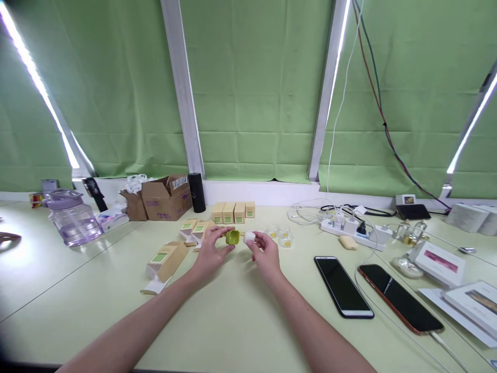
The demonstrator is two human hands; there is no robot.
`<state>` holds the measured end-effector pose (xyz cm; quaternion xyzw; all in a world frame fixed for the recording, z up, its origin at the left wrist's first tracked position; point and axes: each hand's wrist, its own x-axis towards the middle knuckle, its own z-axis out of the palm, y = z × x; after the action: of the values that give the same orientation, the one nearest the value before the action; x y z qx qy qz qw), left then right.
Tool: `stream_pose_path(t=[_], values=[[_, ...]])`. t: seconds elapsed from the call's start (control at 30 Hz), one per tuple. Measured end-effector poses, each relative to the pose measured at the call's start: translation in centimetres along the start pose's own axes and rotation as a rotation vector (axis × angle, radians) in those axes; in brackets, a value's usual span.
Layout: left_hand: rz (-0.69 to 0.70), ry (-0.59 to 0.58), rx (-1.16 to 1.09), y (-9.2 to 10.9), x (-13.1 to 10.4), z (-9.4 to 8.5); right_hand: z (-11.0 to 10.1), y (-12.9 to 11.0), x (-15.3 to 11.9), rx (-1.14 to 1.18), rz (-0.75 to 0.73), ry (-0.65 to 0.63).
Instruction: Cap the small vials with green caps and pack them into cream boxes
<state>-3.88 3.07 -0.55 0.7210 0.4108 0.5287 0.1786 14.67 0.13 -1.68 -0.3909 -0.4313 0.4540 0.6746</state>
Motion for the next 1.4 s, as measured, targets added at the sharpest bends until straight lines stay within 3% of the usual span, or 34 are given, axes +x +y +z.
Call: stream_pose_path(t=[0.2,0.47,1.4], values=[[0.124,-0.082,0.085,0.3,-0.2,0.0,0.1,0.7,-0.3,-0.125,-0.119,-0.061],[0.239,-0.118,0.129,0.6,-0.5,0.2,0.2,0.6,-0.5,-0.188,-0.131,-0.086],[0.248,-0.164,0.150,1.0,-0.7,0.2,0.4,0.4,-0.9,-0.214,-0.111,-0.113]])
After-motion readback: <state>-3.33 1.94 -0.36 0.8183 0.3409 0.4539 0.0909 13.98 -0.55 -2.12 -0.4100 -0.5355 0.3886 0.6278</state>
